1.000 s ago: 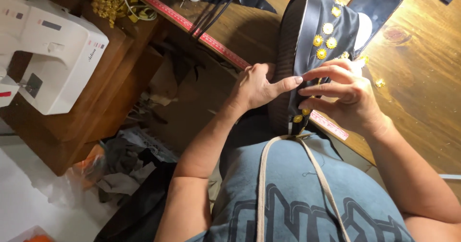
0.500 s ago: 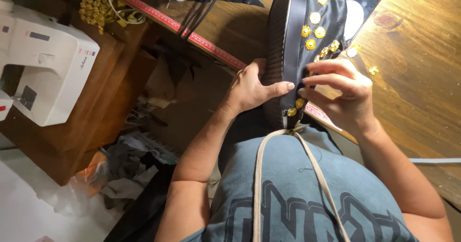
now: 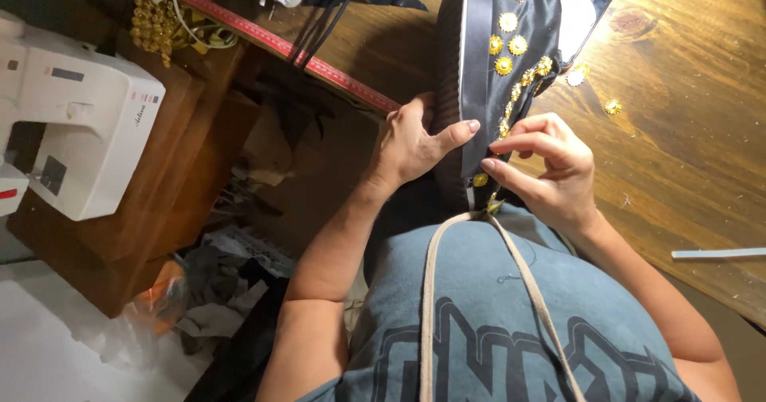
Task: Decorating a black boot by gluing small yellow flowers and a black ribbon onto its surface using a hot glue gun.
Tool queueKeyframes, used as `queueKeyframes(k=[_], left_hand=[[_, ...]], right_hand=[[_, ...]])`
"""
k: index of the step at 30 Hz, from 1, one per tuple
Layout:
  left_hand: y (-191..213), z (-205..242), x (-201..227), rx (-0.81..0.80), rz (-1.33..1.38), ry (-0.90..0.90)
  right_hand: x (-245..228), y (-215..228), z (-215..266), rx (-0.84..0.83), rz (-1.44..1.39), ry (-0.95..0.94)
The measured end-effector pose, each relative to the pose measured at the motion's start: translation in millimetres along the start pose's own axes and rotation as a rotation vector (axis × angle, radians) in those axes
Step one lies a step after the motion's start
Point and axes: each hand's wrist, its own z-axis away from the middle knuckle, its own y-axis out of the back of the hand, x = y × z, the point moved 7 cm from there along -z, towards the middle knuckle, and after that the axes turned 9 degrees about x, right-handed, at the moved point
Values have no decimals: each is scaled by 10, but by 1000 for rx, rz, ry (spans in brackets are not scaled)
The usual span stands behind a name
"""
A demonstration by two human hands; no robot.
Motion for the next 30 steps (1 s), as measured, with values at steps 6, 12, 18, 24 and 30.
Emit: queueKeyframes(k=[6,12,18,24,30], left_hand=[[0,8,-18,25,-33,17],[32,52,33,28,-30,73],[34,47,42,38,-24,83],[-6,27,19,33,-66,0],[58,136,201,-150,32,-128]], right_hand=[[-89,-44,-190,-52,81,-86],[135,-162,-198,-113,78,-278],[313,-98,-190,-73,111,-377],[277,-135,-293,-84,125,-297],[421,-163,-295,-69,48,-309]])
